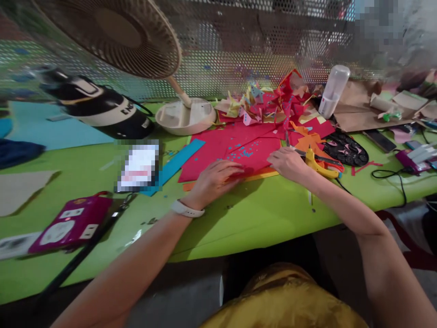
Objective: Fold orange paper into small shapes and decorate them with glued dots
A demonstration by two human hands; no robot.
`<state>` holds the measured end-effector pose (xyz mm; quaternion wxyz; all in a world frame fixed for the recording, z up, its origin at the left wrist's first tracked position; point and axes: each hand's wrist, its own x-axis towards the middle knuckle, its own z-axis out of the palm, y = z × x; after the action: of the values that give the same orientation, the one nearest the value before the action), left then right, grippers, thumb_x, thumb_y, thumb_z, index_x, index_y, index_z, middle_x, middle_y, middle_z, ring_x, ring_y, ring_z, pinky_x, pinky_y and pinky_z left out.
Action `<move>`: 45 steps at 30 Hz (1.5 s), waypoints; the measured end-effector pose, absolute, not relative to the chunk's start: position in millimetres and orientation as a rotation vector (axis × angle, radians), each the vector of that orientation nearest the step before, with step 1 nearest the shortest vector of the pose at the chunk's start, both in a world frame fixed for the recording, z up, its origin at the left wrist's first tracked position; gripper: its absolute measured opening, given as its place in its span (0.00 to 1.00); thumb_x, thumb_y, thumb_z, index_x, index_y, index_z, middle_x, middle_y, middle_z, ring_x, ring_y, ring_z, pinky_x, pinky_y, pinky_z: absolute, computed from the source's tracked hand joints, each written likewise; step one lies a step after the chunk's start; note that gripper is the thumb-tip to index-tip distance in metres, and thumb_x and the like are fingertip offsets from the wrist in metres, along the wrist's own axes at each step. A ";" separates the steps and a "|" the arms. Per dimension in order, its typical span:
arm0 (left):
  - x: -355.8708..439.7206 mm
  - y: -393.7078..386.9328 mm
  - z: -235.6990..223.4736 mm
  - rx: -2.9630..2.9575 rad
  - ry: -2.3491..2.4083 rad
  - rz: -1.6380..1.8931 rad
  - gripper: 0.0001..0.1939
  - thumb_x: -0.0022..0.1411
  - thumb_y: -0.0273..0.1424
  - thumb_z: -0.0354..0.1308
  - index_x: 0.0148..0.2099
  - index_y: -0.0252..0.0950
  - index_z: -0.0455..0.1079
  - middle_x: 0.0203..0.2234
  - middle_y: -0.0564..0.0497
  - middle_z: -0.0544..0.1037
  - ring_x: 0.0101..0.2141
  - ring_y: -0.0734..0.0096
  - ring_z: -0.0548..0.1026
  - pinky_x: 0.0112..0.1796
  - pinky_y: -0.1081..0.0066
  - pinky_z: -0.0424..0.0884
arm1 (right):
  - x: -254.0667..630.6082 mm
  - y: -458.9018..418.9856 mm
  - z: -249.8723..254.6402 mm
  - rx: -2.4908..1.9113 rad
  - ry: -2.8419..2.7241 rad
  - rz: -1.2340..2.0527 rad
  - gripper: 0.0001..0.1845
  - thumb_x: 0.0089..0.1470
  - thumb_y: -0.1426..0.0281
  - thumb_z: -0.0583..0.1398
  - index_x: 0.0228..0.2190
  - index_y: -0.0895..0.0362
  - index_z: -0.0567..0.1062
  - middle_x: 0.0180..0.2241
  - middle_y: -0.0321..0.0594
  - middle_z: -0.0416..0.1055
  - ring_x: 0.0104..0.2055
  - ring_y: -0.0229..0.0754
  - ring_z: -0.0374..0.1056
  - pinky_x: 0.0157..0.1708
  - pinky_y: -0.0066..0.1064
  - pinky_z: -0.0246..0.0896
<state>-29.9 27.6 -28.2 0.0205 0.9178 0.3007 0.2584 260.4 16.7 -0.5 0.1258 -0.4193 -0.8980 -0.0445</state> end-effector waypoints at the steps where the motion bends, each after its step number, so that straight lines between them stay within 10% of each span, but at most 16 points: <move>1: -29.3 27.5 -29.2 2.838 0.912 0.819 0.11 0.69 0.33 0.55 0.50 0.38 0.75 0.49 0.43 0.80 0.49 0.56 0.78 0.50 0.54 0.75 | 259.2 17.3 -1.0 -1.258 -2.609 -0.134 0.12 0.65 0.72 0.55 0.41 0.56 0.79 0.42 0.47 0.79 0.43 0.45 0.73 0.48 0.39 0.63; 45: -18.7 29.4 -30.4 2.780 1.088 0.764 0.14 0.73 0.33 0.50 0.51 0.35 0.76 0.55 0.41 0.78 0.54 0.55 0.76 0.55 0.52 0.72 | 256.2 9.3 -5.1 -1.054 -2.712 -0.503 0.21 0.67 0.78 0.47 0.33 0.58 0.78 0.33 0.46 0.74 0.36 0.44 0.64 0.36 0.36 0.53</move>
<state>-18.7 29.4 -30.4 0.0299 0.9018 0.3529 0.2478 256.2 9.3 -5.1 0.0942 -0.3553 -0.9144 -0.1695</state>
